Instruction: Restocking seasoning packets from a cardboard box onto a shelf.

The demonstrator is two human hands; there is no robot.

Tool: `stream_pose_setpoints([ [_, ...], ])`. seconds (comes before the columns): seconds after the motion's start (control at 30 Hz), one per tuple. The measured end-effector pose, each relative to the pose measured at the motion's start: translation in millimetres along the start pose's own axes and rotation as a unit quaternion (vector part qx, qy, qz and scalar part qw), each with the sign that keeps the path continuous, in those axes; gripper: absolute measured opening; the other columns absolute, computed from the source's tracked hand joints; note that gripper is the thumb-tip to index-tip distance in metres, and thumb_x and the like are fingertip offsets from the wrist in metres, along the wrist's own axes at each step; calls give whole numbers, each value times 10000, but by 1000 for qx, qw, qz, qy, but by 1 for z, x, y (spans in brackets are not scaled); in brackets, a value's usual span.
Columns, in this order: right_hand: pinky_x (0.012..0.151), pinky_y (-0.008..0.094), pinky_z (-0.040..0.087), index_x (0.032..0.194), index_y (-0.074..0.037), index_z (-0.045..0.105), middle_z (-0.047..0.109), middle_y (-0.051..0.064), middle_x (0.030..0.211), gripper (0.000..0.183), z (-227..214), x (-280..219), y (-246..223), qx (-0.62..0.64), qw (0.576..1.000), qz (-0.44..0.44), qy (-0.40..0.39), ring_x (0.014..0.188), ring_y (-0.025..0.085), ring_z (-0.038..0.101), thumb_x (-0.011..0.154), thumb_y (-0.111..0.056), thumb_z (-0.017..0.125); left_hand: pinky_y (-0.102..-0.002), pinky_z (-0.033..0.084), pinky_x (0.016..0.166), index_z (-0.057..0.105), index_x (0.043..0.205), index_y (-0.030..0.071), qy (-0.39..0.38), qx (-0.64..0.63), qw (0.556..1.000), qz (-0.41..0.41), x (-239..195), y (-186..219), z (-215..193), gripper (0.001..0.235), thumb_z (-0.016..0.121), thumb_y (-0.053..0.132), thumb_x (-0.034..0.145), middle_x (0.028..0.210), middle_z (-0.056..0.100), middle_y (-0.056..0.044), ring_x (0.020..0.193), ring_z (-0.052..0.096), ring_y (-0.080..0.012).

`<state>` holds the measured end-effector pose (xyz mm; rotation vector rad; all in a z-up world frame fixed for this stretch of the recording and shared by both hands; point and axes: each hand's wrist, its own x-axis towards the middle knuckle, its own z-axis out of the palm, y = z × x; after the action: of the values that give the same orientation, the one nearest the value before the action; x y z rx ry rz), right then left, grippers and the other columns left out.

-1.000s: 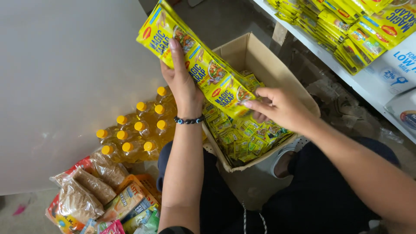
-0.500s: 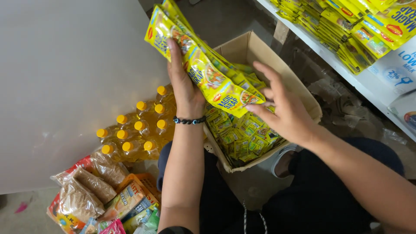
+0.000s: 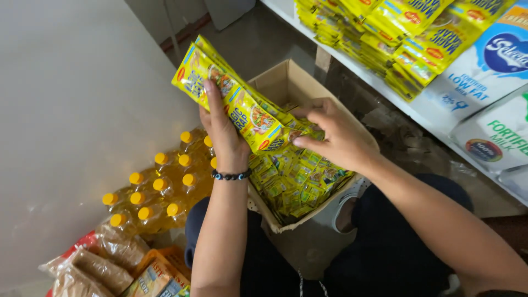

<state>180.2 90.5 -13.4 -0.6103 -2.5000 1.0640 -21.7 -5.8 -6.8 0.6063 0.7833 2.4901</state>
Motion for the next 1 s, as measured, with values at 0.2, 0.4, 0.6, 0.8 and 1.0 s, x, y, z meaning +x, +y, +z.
stream_pose_setpoints([
  [0.2,964,314,579,1501,-37,394,656,86,1307,776,36,5,16,377,925,38,-23,1140,142,664,854,-173,800,-312,550,825,595,1263,41,107,57,991,57,-6,-6,6,449,660,405,1007,1096,678,-20,937,642,-108],
  [0.4,1010,336,565,1433,-51,446,642,68,1272,676,-12,10,-5,370,925,-20,83,1159,153,638,870,-110,815,-341,551,891,575,1295,73,100,-16,994,41,-5,-2,5,398,694,304,994,1166,672,-33,1025,658,-136],
  [0.6,1018,330,561,1332,-67,464,649,18,1253,505,-149,41,12,260,925,-157,230,1149,131,647,965,-74,810,-424,616,877,568,1318,70,-50,-21,995,-89,15,17,48,412,729,181,955,1203,696,-72,1060,707,-220],
  [0.8,908,302,560,1219,-9,684,726,24,1146,186,-288,105,30,62,949,-107,291,1022,107,688,1106,-142,745,-376,623,865,536,1340,3,-167,64,981,-72,64,-45,132,485,753,153,933,1158,730,-93,1018,722,-193],
  [1.0,819,305,561,1228,-41,697,722,14,1102,252,-335,163,82,57,953,-18,298,935,115,679,1083,-234,768,-278,557,637,584,1313,-51,-121,254,960,2,93,-115,177,564,797,234,876,960,746,-101,758,672,-130],
])
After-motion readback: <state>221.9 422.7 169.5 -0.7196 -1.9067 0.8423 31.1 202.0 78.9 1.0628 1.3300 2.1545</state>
